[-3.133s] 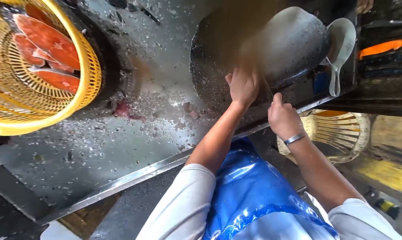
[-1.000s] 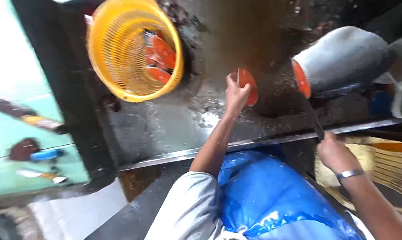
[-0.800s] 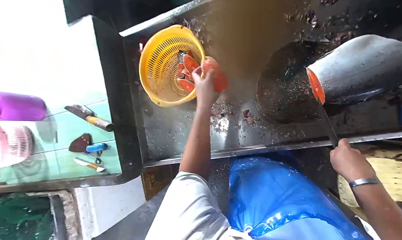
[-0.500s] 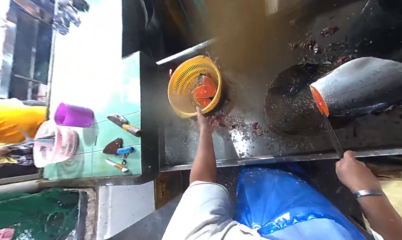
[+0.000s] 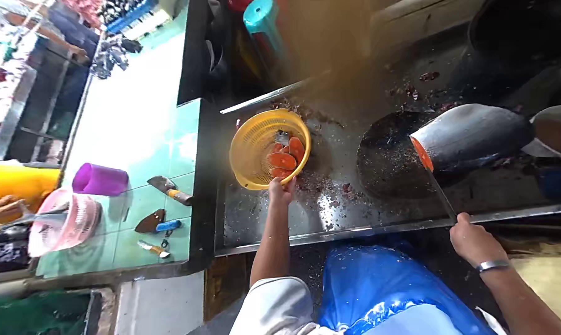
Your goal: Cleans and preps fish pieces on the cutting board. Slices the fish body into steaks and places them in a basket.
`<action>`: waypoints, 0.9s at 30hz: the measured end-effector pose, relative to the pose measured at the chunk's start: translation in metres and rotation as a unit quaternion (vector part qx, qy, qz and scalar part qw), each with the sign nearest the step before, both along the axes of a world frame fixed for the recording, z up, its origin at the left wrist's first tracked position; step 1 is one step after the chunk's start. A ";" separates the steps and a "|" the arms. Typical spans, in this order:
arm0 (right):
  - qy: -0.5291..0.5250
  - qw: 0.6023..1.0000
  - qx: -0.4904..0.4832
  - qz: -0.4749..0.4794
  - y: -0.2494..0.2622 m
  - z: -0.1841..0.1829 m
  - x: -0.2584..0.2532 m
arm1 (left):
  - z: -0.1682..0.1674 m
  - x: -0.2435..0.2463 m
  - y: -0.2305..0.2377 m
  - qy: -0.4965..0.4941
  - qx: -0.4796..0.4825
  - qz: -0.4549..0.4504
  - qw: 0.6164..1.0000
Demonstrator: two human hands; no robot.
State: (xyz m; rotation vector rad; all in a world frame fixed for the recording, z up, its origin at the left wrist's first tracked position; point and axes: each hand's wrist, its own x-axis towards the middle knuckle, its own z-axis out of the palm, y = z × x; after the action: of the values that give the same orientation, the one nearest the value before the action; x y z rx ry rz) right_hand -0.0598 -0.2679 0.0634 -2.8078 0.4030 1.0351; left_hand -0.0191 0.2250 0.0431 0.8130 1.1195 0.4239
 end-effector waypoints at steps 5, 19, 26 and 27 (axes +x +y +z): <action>-0.013 0.996 0.082 0.030 -0.004 0.019 -0.006 | -0.008 0.034 0.021 -0.056 -0.019 -0.010 0.998; -0.269 0.922 0.180 -0.213 -0.102 0.009 -0.021 | 0.017 0.186 -0.383 -0.136 0.589 -0.623 0.496; -0.220 0.879 0.233 -0.354 -0.137 -0.055 -0.081 | 0.005 0.320 -0.557 0.023 0.518 -0.842 0.149; -0.221 0.871 0.238 -0.368 -0.138 -0.064 -0.089 | 0.010 0.325 -0.564 0.064 0.501 -0.854 0.127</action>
State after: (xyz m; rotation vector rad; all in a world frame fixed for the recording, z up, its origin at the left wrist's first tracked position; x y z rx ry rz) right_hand -0.1491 -0.4062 -0.0004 -2.0479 0.9057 0.2559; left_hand 0.3055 -0.3390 0.0527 2.6703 -0.9250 -1.1704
